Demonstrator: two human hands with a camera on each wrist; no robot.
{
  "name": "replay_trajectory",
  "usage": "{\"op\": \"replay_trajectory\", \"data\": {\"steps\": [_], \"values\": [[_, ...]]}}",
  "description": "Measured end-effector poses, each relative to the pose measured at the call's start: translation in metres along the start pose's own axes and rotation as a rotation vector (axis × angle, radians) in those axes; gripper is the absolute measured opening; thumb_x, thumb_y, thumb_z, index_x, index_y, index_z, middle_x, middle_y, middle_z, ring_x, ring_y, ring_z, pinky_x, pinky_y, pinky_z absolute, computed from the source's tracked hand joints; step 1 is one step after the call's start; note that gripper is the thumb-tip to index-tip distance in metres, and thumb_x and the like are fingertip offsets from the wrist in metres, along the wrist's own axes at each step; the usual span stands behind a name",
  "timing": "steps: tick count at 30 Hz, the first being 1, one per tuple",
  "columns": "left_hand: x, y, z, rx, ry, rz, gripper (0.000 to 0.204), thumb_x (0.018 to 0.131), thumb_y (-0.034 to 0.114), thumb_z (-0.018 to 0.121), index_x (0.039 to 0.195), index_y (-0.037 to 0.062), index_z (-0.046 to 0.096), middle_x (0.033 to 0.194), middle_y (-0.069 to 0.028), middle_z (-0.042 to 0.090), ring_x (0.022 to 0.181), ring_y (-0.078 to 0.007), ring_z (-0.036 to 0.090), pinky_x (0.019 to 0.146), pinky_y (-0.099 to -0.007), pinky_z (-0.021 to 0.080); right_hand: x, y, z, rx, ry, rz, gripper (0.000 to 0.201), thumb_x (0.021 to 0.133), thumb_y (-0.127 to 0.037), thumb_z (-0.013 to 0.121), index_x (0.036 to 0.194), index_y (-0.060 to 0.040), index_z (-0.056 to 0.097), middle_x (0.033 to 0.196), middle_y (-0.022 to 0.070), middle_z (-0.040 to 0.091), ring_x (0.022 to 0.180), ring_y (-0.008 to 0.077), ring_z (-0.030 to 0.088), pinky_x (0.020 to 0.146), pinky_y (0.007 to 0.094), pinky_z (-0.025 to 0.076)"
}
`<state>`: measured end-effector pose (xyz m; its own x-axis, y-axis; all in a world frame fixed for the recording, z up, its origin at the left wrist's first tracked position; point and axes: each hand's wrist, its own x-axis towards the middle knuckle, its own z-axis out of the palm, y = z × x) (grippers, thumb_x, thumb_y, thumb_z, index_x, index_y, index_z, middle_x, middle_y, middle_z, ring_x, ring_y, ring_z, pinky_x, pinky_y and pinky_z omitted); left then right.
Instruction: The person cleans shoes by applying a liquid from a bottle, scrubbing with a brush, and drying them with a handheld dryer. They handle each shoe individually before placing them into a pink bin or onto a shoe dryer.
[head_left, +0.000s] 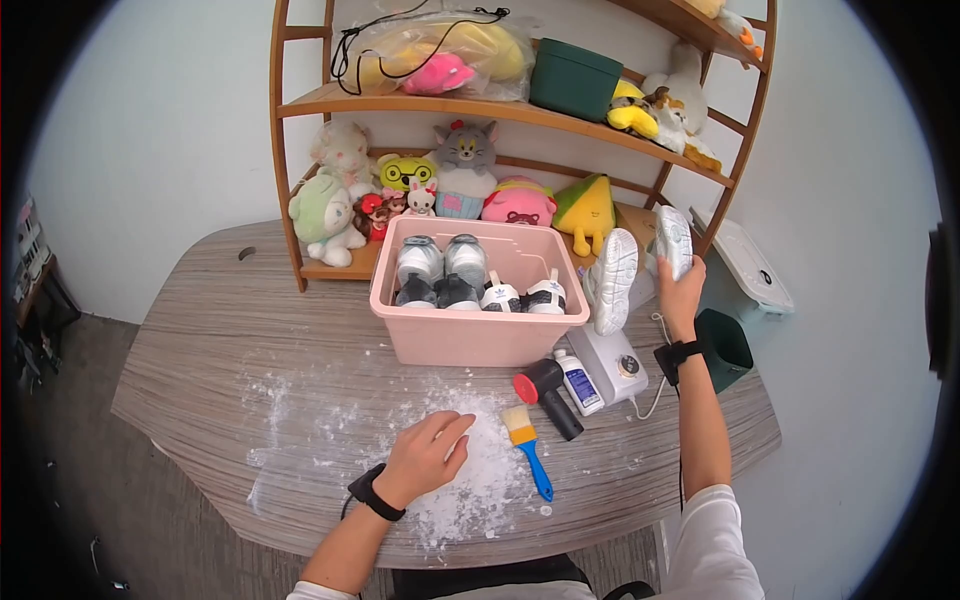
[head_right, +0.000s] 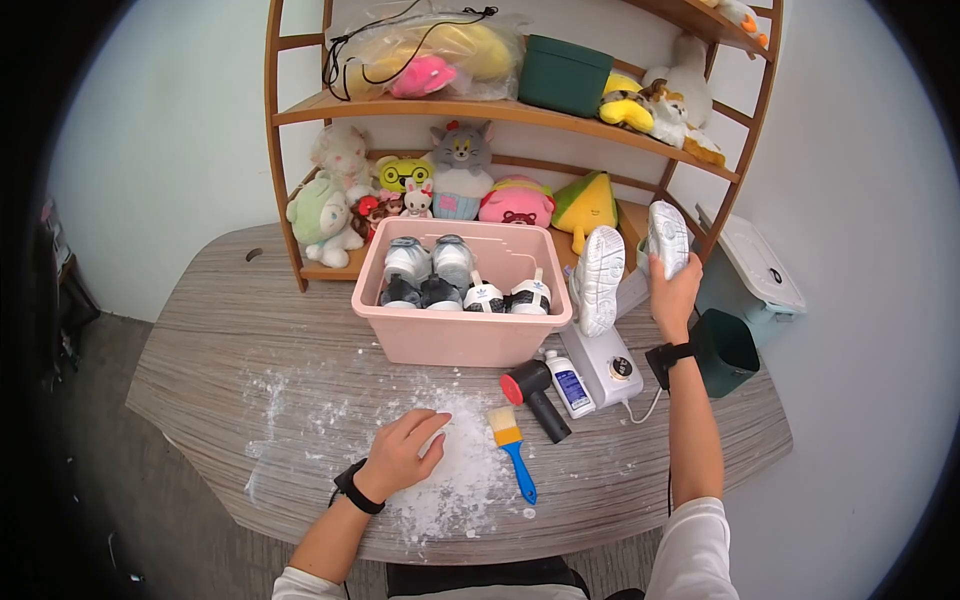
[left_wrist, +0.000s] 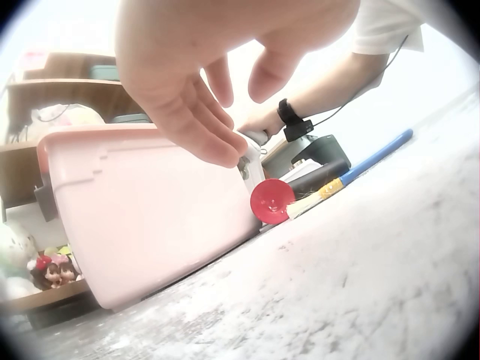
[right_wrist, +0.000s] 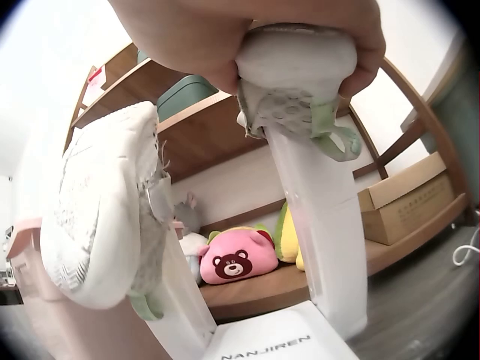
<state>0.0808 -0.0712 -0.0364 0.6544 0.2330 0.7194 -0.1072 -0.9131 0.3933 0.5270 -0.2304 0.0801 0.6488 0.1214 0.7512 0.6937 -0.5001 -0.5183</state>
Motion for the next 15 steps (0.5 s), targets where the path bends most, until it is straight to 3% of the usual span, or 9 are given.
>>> {"op": "replay_trajectory", "data": {"steps": [15], "values": [[0.0,0.001,0.001,-0.006,-0.012,-0.016,0.032,0.085,0.005,0.072,0.117,0.0047,0.068,0.102,-0.0103,0.068,0.084,-0.0276,0.07,0.069,-0.0365,0.059,-0.045,0.041,0.035,0.168,0.066,-0.006,0.084,0.096,-0.037,0.073,0.147,0.0152,0.032,0.146,0.0369,0.041,0.136,0.0476,0.043,0.117,0.0491,0.033]]}}
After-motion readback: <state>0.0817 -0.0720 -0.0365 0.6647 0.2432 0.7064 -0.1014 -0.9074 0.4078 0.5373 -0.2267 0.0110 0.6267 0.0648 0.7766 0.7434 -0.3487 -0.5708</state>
